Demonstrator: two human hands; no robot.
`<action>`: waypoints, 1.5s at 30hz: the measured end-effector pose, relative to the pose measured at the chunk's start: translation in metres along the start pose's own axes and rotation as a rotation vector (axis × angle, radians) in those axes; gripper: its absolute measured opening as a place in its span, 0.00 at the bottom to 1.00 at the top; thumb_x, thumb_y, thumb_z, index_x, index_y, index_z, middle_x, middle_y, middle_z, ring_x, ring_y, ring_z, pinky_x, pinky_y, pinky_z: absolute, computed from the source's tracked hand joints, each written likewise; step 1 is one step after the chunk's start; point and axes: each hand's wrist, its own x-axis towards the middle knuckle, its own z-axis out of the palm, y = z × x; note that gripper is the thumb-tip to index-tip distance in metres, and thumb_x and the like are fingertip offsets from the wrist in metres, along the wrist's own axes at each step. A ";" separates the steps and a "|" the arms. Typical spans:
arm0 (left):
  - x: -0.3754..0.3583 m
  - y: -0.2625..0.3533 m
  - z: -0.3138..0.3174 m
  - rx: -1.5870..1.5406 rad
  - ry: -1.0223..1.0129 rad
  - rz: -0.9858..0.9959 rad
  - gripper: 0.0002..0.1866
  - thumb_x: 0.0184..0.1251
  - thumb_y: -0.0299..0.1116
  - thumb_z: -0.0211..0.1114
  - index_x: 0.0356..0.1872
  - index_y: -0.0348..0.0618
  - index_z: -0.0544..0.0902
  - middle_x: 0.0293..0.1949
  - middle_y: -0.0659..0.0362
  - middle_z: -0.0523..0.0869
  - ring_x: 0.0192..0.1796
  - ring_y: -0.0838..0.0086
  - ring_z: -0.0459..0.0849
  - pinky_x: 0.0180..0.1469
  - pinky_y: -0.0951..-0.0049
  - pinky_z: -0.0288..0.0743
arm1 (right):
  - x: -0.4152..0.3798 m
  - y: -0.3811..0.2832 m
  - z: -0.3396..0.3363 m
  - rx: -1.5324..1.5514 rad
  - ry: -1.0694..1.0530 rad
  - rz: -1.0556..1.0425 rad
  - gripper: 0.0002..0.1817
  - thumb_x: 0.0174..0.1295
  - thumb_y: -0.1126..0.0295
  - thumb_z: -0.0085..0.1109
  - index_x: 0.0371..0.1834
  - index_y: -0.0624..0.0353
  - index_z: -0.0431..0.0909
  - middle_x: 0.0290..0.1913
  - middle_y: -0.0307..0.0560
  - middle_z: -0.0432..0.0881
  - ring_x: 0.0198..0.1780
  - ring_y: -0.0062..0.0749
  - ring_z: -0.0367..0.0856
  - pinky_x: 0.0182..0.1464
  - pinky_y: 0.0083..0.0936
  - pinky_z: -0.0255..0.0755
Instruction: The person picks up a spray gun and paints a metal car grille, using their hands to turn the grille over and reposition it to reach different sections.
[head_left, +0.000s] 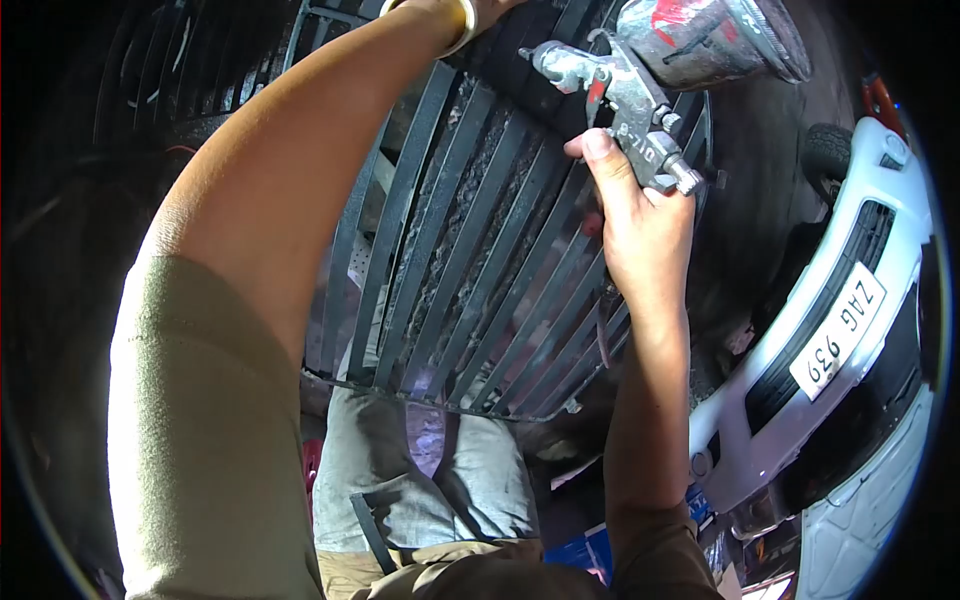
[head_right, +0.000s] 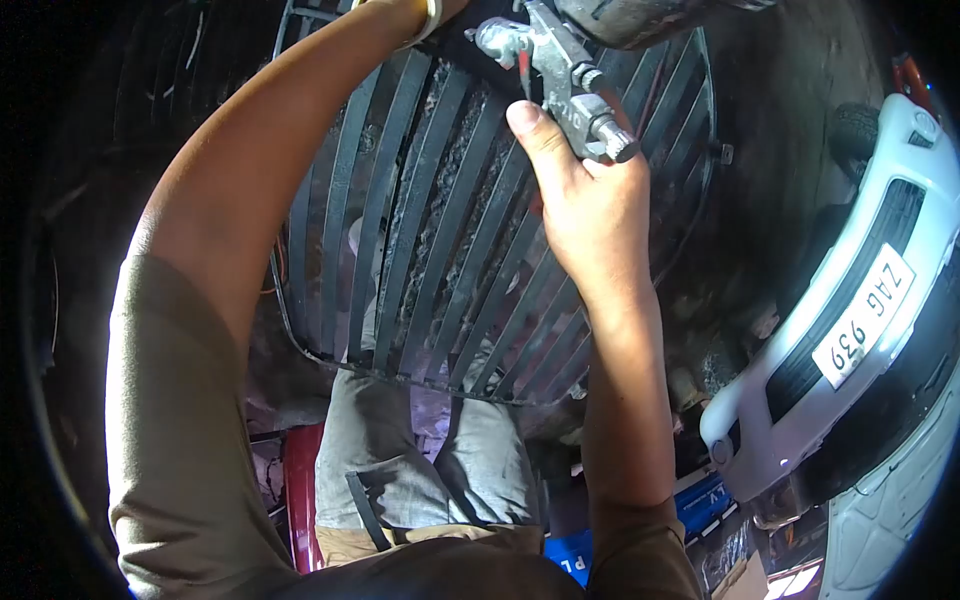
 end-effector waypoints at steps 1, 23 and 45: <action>-0.002 0.008 0.000 -0.007 -0.024 0.024 0.43 0.84 0.61 0.37 0.84 0.36 0.48 0.87 0.49 0.44 0.88 0.61 0.38 0.87 0.59 0.31 | -0.001 0.006 -0.002 -0.002 0.002 -0.016 0.18 0.77 0.57 0.62 0.39 0.63 0.87 0.18 0.30 0.69 0.19 0.14 0.69 0.23 0.19 0.61; -0.036 -0.054 0.010 0.138 0.021 -0.247 0.43 0.85 0.61 0.34 0.83 0.32 0.48 0.86 0.44 0.44 0.88 0.57 0.37 0.87 0.58 0.33 | -0.029 0.021 -0.026 0.108 -0.099 0.194 0.22 0.71 0.63 0.69 0.64 0.59 0.79 0.30 0.34 0.81 0.23 0.13 0.71 0.25 0.19 0.69; -0.114 -0.078 0.030 0.018 0.222 -0.090 0.43 0.80 0.53 0.54 0.81 0.29 0.54 0.84 0.39 0.52 0.86 0.50 0.47 0.86 0.55 0.41 | -0.057 0.012 0.001 0.108 -0.219 0.242 0.24 0.70 0.66 0.70 0.68 0.55 0.79 0.38 0.39 0.87 0.25 0.14 0.75 0.26 0.20 0.71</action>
